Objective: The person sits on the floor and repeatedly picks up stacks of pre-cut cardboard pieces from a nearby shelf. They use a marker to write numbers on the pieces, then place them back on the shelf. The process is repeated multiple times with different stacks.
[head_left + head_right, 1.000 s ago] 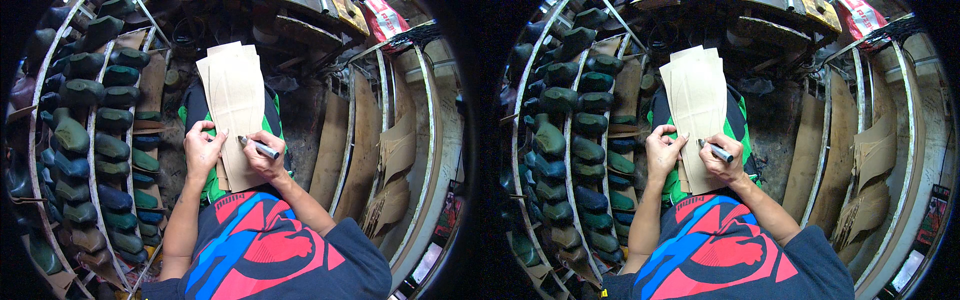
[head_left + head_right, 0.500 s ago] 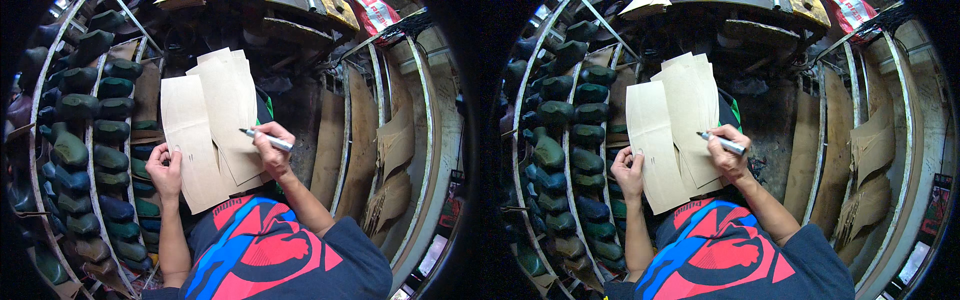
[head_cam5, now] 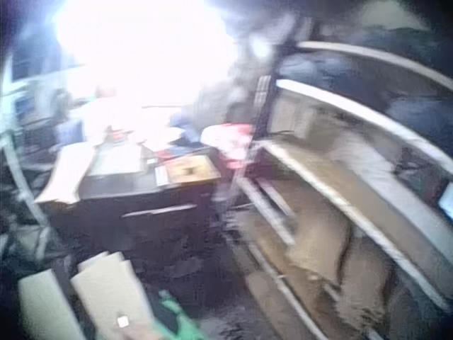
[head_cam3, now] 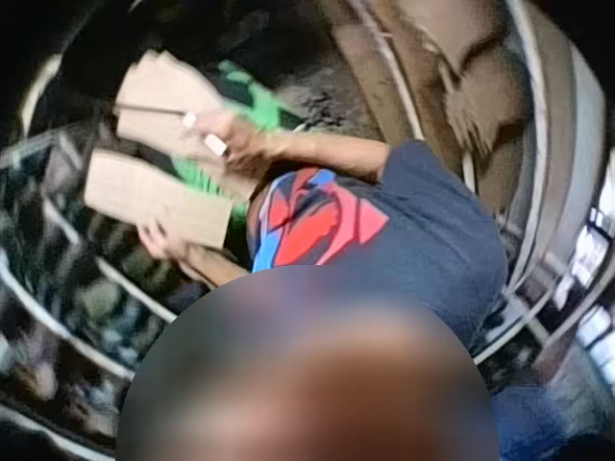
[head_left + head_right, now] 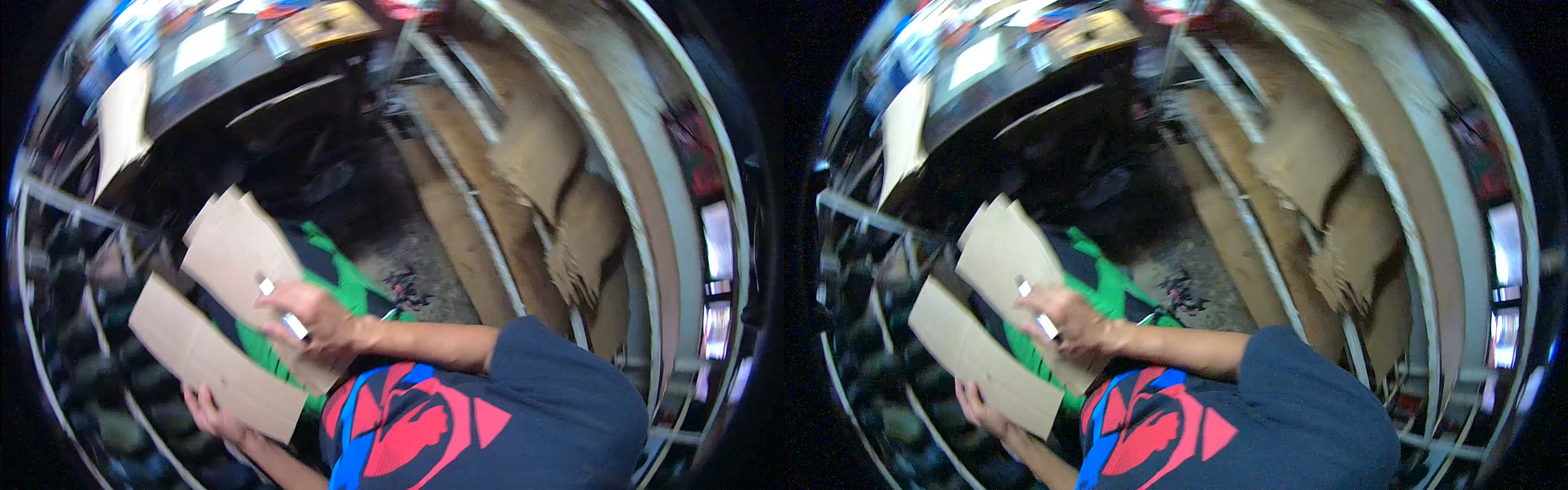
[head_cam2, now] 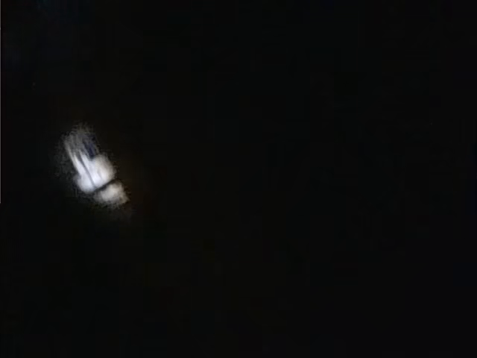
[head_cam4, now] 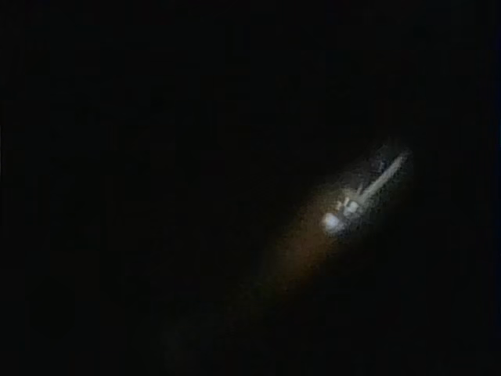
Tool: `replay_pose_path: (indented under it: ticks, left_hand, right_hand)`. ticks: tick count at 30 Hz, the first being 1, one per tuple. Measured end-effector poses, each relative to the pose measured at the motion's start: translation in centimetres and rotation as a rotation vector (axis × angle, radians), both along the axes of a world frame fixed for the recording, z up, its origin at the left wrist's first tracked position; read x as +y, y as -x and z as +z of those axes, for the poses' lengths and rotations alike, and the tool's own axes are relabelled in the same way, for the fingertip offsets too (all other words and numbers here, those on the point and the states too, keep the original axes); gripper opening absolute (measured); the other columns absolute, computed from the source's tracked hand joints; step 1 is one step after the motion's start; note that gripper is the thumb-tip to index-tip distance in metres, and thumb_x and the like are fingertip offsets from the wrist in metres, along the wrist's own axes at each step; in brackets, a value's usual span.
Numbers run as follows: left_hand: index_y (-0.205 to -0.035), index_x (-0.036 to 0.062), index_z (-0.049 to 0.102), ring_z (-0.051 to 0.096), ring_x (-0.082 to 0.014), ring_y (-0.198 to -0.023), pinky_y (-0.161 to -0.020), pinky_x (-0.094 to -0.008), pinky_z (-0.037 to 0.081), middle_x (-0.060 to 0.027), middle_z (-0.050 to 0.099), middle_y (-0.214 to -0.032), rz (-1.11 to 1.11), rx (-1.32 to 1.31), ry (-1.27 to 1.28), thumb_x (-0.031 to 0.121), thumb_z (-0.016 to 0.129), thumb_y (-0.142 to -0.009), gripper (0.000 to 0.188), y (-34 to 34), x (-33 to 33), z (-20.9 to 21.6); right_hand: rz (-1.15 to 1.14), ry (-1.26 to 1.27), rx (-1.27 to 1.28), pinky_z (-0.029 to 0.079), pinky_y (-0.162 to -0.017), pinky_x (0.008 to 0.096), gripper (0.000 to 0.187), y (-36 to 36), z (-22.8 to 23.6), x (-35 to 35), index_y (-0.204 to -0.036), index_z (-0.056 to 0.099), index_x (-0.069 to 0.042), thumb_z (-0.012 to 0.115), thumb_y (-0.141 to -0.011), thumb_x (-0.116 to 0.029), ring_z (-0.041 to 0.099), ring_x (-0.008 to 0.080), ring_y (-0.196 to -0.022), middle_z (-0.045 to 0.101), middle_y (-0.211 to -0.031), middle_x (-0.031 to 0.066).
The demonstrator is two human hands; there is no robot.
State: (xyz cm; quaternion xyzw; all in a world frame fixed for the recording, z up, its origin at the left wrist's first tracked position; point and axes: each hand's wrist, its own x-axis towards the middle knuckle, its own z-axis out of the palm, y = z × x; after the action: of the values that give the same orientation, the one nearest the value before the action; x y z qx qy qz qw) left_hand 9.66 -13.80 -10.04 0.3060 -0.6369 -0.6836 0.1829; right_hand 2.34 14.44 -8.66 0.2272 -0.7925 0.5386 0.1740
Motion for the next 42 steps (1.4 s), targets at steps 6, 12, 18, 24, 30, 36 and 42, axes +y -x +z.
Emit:
replay_pose_path:
  ticks: [6, 12, 18, 24, 30, 36, 42]
  left_hand:
    - [-0.136, -0.0051, 0.055, 0.063, -0.0294, -0.114, -0.102, -0.0409, 0.051, -0.0197, 0.064, -0.130, -0.245, 0.088, -0.160, 0.014, 0.055, -0.100, 0.041, 1.6, 2.6, -0.4]
    - [-0.130, -0.0029, 0.056, 0.064, -0.0294, -0.109, -0.098, -0.0416, 0.053, -0.0189, 0.066, -0.123, -0.314, 0.090, -0.276, 0.014, 0.057, -0.099, 0.035, 3.1, 3.8, -0.2]
    - [-0.129, -0.0010, 0.056, 0.067, -0.0314, -0.108, -0.095, -0.0434, 0.057, -0.0196, 0.065, -0.123, -0.263, 0.035, -0.239, 0.017, 0.054, -0.100, 0.035, 3.3, 4.4, 0.1]
    - [-0.128, -0.0020, 0.057, 0.067, -0.0301, -0.109, -0.096, -0.0424, 0.056, -0.0189, 0.065, -0.123, -0.288, 0.027, -0.224, 0.015, 0.055, -0.100, 0.033, 3.3, 4.4, -0.4]
    - [-0.127, -0.0030, 0.059, 0.066, -0.0288, -0.109, -0.097, -0.0415, 0.055, -0.0182, 0.066, -0.122, -0.311, -0.011, -0.186, 0.013, 0.056, -0.099, 0.032, 4.0, 4.7, -0.6]
    - [-0.126, -0.0040, 0.060, 0.065, -0.0275, -0.109, -0.099, -0.0405, 0.053, -0.0175, 0.066, -0.122, -0.300, -0.028, -0.136, 0.011, 0.057, -0.099, 0.031, 4.2, 4.2, -0.7]
    - [-0.124, -0.0049, 0.061, 0.064, -0.0262, -0.109, -0.100, -0.0396, 0.052, -0.0168, 0.067, -0.122, -0.290, -0.026, -0.109, 0.009, 0.058, -0.098, 0.029, 4.1, 4.0, -0.8]
  right_hand:
    - [-0.003, -0.015, -0.080, 0.055, -0.080, 0.0483, 0.024, -0.6, 1.1, 1.6, -0.112, 0.066, -0.003, 0.071, -0.092, -0.015, 0.070, 0.0409, -0.088, 0.071, -0.094, 0.0215]
    - [-0.077, 0.022, -0.010, 0.057, -0.070, 0.0476, 0.019, -1.2, 0.7, 3.5, -0.107, 0.068, -0.004, 0.070, -0.090, -0.011, 0.072, 0.0402, -0.079, 0.071, -0.085, 0.0204]
    - [-0.103, -0.009, -0.019, 0.056, -0.070, 0.0473, 0.019, -2.0, 1.2, 4.6, -0.105, 0.067, -0.005, 0.068, -0.087, -0.008, 0.072, 0.0400, -0.079, 0.070, -0.082, 0.0202]
    - [-0.150, 0.020, 0.011, 0.057, -0.070, 0.0466, 0.020, -2.0, 1.4, 6.0, -0.107, 0.066, -0.005, 0.068, -0.087, -0.007, 0.072, 0.0391, -0.080, 0.070, -0.082, 0.0204]
    - [-0.062, -0.054, -0.137, 0.057, -0.074, 0.0490, 0.022, -2.2, -0.2, 4.3, -0.106, 0.065, -0.008, 0.070, -0.085, -0.012, 0.071, 0.0405, -0.082, 0.071, -0.085, 0.0193]
    - [-0.040, -0.122, -0.080, 0.052, -0.085, 0.0490, 0.043, -1.5, -1.4, 0.7, -0.120, 0.057, -0.001, 0.076, -0.084, -0.018, 0.063, 0.0403, -0.096, 0.062, -0.098, 0.0204]
    - [-0.082, -0.250, -0.014, 0.049, -0.095, 0.0510, 0.058, -1.4, -2.1, -0.2, -0.125, 0.057, -0.001, 0.082, -0.079, -0.025, 0.060, 0.0393, -0.108, 0.060, -0.111, 0.0223]
